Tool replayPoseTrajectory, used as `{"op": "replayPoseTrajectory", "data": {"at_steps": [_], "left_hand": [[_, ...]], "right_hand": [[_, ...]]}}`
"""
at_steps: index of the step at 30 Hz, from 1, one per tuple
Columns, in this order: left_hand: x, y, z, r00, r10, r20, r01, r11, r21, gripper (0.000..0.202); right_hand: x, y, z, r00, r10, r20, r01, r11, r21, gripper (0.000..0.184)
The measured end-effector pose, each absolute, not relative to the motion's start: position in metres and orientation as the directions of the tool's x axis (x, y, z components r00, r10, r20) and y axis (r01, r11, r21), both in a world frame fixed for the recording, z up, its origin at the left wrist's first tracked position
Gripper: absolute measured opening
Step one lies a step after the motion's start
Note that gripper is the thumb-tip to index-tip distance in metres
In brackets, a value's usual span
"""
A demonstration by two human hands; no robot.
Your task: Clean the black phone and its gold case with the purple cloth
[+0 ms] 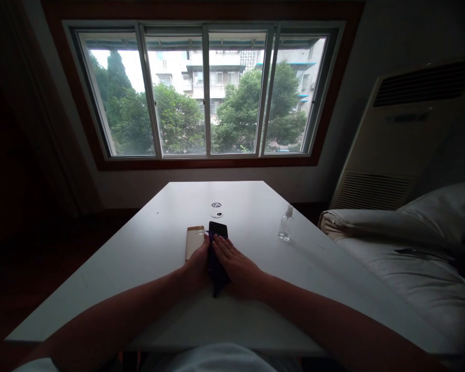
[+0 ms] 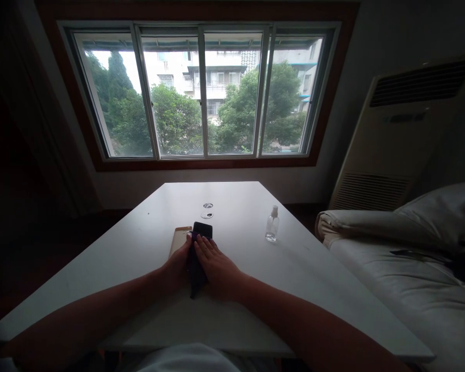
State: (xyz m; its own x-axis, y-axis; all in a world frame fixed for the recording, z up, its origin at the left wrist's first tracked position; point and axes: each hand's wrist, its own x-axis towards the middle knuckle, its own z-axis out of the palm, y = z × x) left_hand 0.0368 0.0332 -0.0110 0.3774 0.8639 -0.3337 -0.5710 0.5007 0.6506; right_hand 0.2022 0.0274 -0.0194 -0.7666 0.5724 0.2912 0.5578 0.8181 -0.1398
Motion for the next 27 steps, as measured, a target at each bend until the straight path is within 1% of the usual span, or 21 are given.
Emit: {"op": "replayPoseTrajectory", "data": {"at_steps": [4,8,12,15,18,22,25,27], "left_hand": [[0.034,0.032,-0.01,0.452,0.838,-0.307,-0.52,0.527,0.672,0.077],[0.034,0.031,-0.004,0.549,0.795,-0.258,-0.509,0.563,0.651,0.082],[0.037,0.03,0.0,0.575,0.774,-0.266,-0.497,0.589,0.638,0.084],[0.037,0.03,-0.002,0.55,0.786,-0.28,-0.499,0.579,0.645,0.083],[0.036,0.031,-0.008,0.542,0.801,-0.253,-0.512,0.554,0.657,0.08],[0.034,0.033,-0.013,0.543,0.807,-0.231,-0.509,0.536,0.674,0.078],[0.032,0.031,-0.01,0.525,0.811,-0.257,-0.499,0.538,0.679,0.078],[0.032,0.029,-0.007,0.487,0.819,-0.303,-0.489,0.543,0.682,0.079]], "right_hand": [[0.206,0.04,-0.026,-0.712,0.639,0.293,0.601,0.769,-0.217,0.113],[0.213,0.05,-0.032,-0.655,0.694,0.3,0.63,0.72,-0.291,0.119],[0.218,0.052,-0.035,-0.63,0.711,0.312,0.63,0.703,-0.33,0.12],[0.218,0.049,-0.035,-0.64,0.69,0.339,0.606,0.724,-0.33,0.116],[0.217,0.043,-0.033,-0.682,0.632,0.368,0.551,0.775,-0.309,0.105],[0.214,0.03,-0.029,-0.742,0.566,0.359,0.501,0.824,-0.263,0.1],[0.21,0.02,-0.023,-0.774,0.533,0.343,0.483,0.846,-0.226,0.098],[0.208,0.014,-0.02,-0.795,0.504,0.338,0.464,0.864,-0.197,0.098]]}}
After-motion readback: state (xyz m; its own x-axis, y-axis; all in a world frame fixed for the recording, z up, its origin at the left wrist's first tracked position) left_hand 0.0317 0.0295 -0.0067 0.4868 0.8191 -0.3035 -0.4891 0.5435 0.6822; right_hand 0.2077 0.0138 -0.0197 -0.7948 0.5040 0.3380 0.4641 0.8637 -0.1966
